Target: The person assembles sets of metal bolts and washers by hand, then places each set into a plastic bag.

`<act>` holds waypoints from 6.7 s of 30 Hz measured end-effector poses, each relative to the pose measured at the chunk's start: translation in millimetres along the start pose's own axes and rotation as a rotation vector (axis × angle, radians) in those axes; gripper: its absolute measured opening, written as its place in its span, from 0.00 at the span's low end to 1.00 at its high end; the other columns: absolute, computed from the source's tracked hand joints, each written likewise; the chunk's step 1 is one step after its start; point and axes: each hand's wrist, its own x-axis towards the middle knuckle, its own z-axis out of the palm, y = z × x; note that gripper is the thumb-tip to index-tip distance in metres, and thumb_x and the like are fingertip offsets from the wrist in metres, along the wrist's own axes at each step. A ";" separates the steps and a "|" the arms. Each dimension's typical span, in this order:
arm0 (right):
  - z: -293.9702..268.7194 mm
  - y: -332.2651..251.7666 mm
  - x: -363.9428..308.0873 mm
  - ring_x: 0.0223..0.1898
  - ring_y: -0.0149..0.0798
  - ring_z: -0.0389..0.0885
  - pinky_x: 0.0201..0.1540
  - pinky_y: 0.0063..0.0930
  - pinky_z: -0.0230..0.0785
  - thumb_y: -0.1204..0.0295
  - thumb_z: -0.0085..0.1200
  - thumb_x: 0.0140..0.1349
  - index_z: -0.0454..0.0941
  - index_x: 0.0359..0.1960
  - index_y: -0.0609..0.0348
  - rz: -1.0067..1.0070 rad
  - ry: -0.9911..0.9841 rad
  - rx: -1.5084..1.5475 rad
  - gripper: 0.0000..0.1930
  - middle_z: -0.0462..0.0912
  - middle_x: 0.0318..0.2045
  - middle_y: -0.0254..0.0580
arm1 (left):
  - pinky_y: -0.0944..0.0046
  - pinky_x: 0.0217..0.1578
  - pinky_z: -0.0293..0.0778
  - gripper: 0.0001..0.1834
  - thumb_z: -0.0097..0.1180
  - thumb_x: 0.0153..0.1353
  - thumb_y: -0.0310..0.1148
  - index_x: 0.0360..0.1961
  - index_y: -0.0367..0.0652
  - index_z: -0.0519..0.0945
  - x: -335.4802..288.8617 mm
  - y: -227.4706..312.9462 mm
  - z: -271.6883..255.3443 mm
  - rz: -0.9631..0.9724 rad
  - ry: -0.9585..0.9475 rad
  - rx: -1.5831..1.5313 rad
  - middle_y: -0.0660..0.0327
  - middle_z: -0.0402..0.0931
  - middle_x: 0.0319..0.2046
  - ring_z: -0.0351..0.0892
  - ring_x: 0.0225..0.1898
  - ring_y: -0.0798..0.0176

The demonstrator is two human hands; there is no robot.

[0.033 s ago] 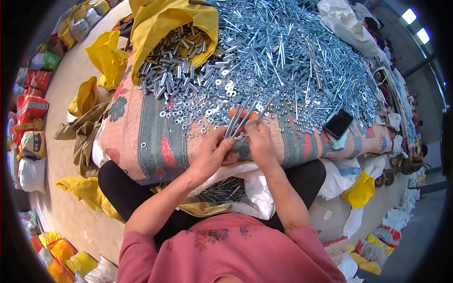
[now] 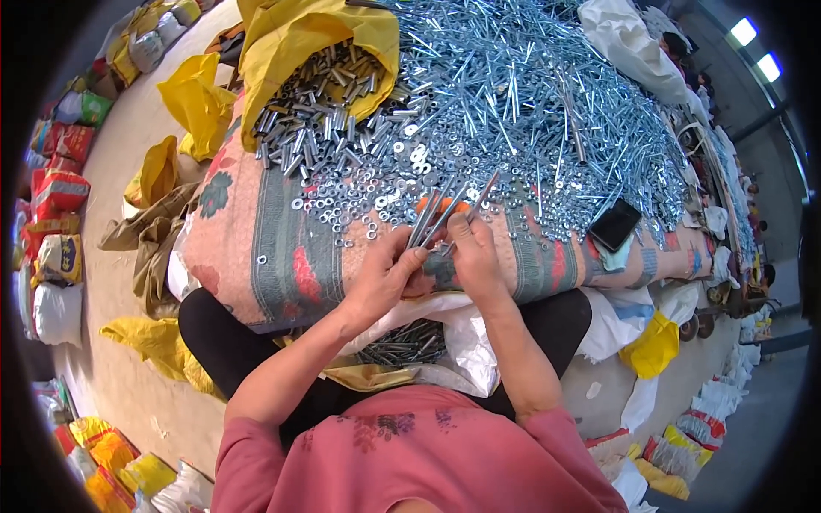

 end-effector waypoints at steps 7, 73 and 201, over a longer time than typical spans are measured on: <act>-18.1 -12.7 -3.6 0.41 0.44 0.74 0.44 0.31 0.67 0.73 0.43 0.62 0.69 0.50 0.65 -0.429 0.254 -0.924 0.16 0.73 0.45 0.51 | 0.77 0.13 0.57 0.06 0.44 0.65 0.31 0.35 0.40 0.70 -2.9 2.0 -18.7 -0.127 -0.013 -0.090 0.70 0.65 0.17 0.60 0.15 0.78; 29.9 -7.2 -29.2 0.10 0.18 0.59 0.12 0.11 0.50 0.66 0.47 0.64 0.71 0.42 0.58 0.358 -0.103 0.042 0.10 0.71 0.17 0.31 | 0.77 0.18 0.64 0.09 0.54 0.59 0.32 0.38 0.40 0.74 -4.3 29.0 -83.8 -0.148 0.071 0.031 0.67 0.69 0.23 0.69 0.21 0.75; 20.4 -7.0 4.6 0.12 0.15 0.58 0.14 0.10 0.51 0.72 0.42 0.65 0.66 0.57 0.54 0.220 -0.135 -0.099 0.18 0.75 0.18 0.32 | 0.80 0.10 0.46 0.09 0.51 0.60 0.30 0.40 0.40 0.75 33.6 41.2 -89.2 -0.229 -0.024 -0.204 0.65 0.73 0.21 0.51 0.10 0.82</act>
